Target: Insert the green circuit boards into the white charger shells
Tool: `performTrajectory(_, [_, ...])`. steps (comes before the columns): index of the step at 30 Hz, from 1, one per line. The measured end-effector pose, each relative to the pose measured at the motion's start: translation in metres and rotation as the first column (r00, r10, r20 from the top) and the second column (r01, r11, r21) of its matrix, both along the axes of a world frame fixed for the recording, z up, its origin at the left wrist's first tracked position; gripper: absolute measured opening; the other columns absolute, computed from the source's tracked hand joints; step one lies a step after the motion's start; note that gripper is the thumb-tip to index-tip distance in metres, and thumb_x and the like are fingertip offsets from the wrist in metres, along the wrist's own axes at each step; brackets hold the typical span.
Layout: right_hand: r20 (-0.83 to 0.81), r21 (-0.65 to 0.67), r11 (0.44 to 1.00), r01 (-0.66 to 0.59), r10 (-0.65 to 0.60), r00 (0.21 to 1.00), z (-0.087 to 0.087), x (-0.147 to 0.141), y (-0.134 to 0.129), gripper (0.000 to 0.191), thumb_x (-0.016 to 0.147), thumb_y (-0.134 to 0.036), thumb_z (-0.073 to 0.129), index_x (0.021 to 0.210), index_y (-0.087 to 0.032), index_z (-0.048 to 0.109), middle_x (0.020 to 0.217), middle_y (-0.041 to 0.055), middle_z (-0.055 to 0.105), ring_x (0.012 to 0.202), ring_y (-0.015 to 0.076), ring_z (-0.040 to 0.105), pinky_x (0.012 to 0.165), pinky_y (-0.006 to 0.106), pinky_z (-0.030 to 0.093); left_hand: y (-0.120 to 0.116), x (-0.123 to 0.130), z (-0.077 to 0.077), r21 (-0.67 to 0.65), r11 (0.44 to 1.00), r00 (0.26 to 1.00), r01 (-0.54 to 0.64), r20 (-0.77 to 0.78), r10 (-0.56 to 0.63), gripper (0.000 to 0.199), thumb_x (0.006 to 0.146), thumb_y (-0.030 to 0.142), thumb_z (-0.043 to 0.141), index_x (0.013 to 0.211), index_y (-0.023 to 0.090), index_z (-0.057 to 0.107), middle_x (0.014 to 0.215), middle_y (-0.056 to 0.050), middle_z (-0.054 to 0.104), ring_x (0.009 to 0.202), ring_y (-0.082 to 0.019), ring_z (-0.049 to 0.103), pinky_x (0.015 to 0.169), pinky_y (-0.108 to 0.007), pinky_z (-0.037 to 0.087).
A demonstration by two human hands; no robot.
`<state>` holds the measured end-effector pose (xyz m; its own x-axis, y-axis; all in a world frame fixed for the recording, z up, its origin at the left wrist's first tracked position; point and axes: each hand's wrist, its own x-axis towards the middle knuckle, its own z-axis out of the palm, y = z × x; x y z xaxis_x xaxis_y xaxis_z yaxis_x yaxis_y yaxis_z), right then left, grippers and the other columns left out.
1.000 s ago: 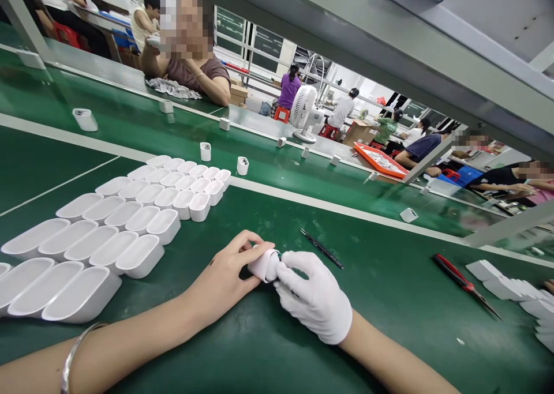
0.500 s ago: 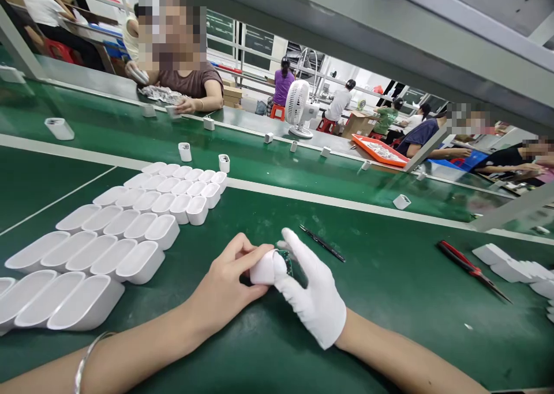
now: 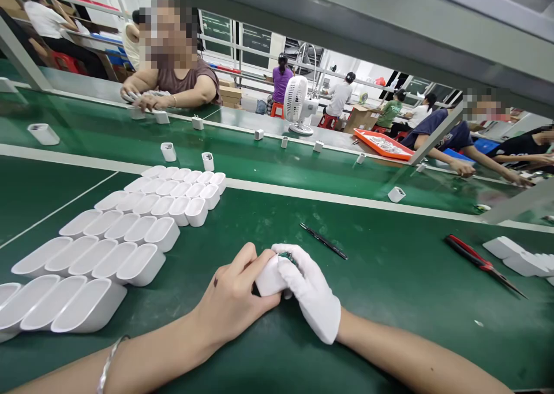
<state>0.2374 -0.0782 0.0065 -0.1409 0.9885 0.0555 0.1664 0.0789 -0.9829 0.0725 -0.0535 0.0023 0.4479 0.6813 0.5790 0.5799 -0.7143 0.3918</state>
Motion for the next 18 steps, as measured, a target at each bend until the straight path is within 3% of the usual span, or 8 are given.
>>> performTrajectory(3, [-0.134,-0.033,0.998,-0.057,0.052,0.99,-0.001,0.0,0.001,0.037,0.094,-0.049,0.039,0.116,-0.023,0.053,0.091,0.0027,0.059,0.068,0.0134,0.056,0.055,0.024,0.049,-0.001,0.001,0.002,0.018,1.0,1.0,-0.012,-0.02,0.012,0.033,0.076,0.022,0.057,0.108,0.019,0.058,0.075,0.002,0.037,0.054,-0.008,0.043,0.048,-0.018,0.043])
performTrajectory(9, [0.095,0.09,0.993,0.078,-0.086,0.992,-0.007,-0.005,0.001,0.037,0.093,-0.05,0.04,0.095,-0.017,0.057,0.089,0.006,0.063,0.081,0.018,0.058,0.074,0.032,0.048,-0.004,0.005,-0.003,0.105,0.994,1.0,0.007,-0.011,-0.006,0.032,0.072,0.015,0.057,0.104,0.014,0.06,0.074,0.002,0.039,0.052,-0.007,0.043,0.046,-0.019,0.043])
performTrajectory(11, [0.083,0.056,0.996,0.075,-0.079,0.993,-0.007,-0.004,0.002,0.038,0.092,-0.052,0.041,0.097,-0.018,0.057,0.088,0.0054,0.062,0.077,0.0172,0.058,0.07,0.031,0.048,-0.004,0.006,-0.004,0.087,0.996,1.0,0.009,0.007,-0.009,0.033,0.073,0.016,0.057,0.105,0.014,0.06,0.075,0.002,0.039,0.052,-0.008,0.043,0.046,-0.019,0.043])
performTrajectory(13, [-0.006,-0.026,0.999,0.029,-0.03,1.0,-0.005,-0.002,0.003,0.039,0.09,-0.054,0.043,0.099,-0.019,0.057,0.086,0.0038,0.061,0.07,0.0152,0.055,0.061,0.028,0.047,-0.003,0.005,-0.003,0.012,1.0,1.0,0.014,0.027,-0.014,0.033,0.073,0.018,0.06,0.106,0.016,0.06,0.075,0.003,0.037,0.053,-0.008,0.043,0.046,-0.019,0.042])
performTrajectory(15, [-0.195,-0.116,0.991,-0.06,0.036,0.98,-0.002,0.0,0.007,0.044,0.09,-0.058,0.041,0.104,-0.02,0.058,0.085,0.0032,0.06,0.068,0.0149,0.055,0.059,0.028,0.046,-0.001,0.003,-0.001,-0.071,0.997,0.998,0.021,0.062,-0.017,0.035,0.073,0.02,0.064,0.108,0.019,0.06,0.076,0.003,0.036,0.053,-0.007,0.042,0.046,-0.019,0.042])
performTrajectory(18, [-0.499,-0.241,0.952,-0.19,0.047,0.865,0.004,0.002,0.013,0.056,0.089,-0.065,0.035,0.116,-0.021,0.056,0.1,0.0059,0.062,0.086,0.0183,0.059,0.075,0.033,0.048,0.003,-0.001,0.002,-0.098,0.994,0.99,0.041,0.138,-0.027,0.039,0.072,0.017,0.068,0.11,0.023,0.06,0.078,0.004,0.037,0.057,-0.007,0.043,0.052,-0.019,0.042])
